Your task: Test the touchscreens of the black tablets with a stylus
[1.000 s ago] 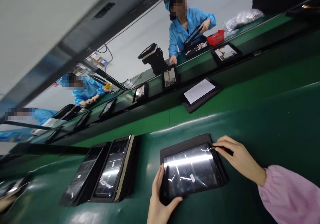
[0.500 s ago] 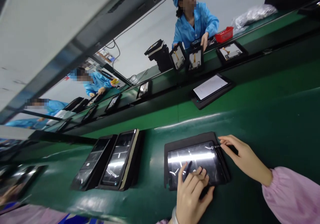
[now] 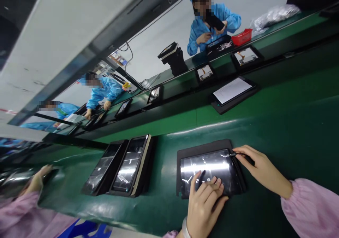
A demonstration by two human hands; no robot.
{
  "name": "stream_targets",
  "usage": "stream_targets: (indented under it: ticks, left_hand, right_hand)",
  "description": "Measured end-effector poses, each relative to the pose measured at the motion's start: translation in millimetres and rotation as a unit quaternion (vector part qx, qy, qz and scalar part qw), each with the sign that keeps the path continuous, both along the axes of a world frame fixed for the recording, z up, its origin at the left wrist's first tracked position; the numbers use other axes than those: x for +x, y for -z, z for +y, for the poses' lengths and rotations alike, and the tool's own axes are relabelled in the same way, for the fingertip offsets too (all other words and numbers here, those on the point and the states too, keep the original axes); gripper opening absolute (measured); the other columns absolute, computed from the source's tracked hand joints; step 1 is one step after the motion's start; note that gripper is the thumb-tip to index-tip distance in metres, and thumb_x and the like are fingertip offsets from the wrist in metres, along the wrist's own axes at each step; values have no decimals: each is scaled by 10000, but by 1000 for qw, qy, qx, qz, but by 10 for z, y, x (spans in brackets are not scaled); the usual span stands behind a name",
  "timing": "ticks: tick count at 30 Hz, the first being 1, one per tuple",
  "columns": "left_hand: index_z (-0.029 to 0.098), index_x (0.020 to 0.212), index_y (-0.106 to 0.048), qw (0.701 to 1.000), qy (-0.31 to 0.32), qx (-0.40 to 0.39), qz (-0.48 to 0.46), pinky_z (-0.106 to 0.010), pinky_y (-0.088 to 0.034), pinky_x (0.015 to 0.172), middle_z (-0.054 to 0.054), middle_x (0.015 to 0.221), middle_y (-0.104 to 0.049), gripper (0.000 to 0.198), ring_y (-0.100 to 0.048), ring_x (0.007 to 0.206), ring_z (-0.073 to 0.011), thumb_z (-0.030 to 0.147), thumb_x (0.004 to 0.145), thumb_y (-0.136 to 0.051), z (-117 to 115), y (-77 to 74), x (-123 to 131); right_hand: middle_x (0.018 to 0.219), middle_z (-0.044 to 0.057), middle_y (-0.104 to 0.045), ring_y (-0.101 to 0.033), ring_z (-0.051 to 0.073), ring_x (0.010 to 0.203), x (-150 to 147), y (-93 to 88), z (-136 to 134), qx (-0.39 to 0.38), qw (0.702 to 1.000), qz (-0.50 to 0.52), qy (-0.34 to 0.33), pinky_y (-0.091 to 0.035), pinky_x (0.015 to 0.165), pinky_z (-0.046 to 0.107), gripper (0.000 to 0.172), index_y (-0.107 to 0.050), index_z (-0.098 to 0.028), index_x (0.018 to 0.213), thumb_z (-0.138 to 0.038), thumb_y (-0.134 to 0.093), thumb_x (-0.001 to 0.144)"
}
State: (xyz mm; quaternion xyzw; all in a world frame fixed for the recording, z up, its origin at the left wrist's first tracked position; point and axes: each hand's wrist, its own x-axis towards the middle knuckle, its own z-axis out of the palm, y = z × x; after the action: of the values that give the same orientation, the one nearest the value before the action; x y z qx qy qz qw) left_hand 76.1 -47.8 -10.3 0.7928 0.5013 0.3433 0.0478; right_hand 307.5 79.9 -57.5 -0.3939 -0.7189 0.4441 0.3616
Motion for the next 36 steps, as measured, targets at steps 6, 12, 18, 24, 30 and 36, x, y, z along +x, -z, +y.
stream_targets:
  ticks: [6, 12, 18, 24, 30, 36]
  left_hand:
    - [156, 1137, -680, 1000, 3, -3, -10, -438, -56, 1330, -7, 1113, -754, 107, -697, 1106, -172, 221, 1104, -601, 2, 5, 0]
    - [177, 1110, -683, 1000, -4, -5, -23, -447, -126, 1325, 6, 1051, -761, 71, -720, 992, -161, 197, 1087, -619, -2, 19, 6]
    - [177, 1123, -677, 1000, 5, -14, -25, -459, -94, 1330, 7, 1079, -757, 71, -713, 1040, -170, 204, 1081, -626, -5, 29, -11]
    - [163, 1186, -657, 1000, 20, -19, 5, -453, -74, 1322, -47, 1187, -742, 180, -663, 1189, -211, 293, 1110, -558, 29, -95, 24]
    - [149, 1189, -634, 991, 96, -37, 91, -513, 107, 1292, -78, 1309, -701, 287, -502, 1407, -250, 415, 1117, -557, 145, -176, 108]
    - [184, 970, -616, 999, -18, -34, -3, -443, -77, 1268, 17, 882, -732, 184, -723, 993, -169, 219, 1114, -507, 96, -260, -99]
  right_hand:
    - [1215, 2, -637, -606, 282, 1118, -3, -12, 2, 2, 1000, -6, -3, -475, 945, 357, 417, -651, -325, 1236, -693, -467, 1170]
    - [1193, 16, -656, -621, 303, 1107, 6, -10, 6, -8, 1000, -11, 2, -497, 928, 373, 436, -676, -311, 1211, -701, -490, 1153]
    - [1185, 24, -667, -628, 326, 1095, 11, -12, 7, -14, 1000, -17, 8, -509, 915, 387, 428, -691, -306, 1193, -689, -506, 1142]
    - [1184, -9, -660, -622, 294, 1095, 9, 2, 3, -8, 1000, -6, 6, -479, 945, 373, 387, -677, -329, 1197, -673, -504, 1157]
    - [1193, 11, -658, -627, 293, 1095, 6, -23, 2, -6, 1000, -3, 6, -495, 947, 374, 441, -695, -306, 1203, -694, -491, 1156]
    - [1184, 40, -668, -628, 319, 1096, -7, -57, -3, -14, 1000, -2, 8, -513, 947, 403, 484, -714, -283, 1183, -710, -489, 1144]
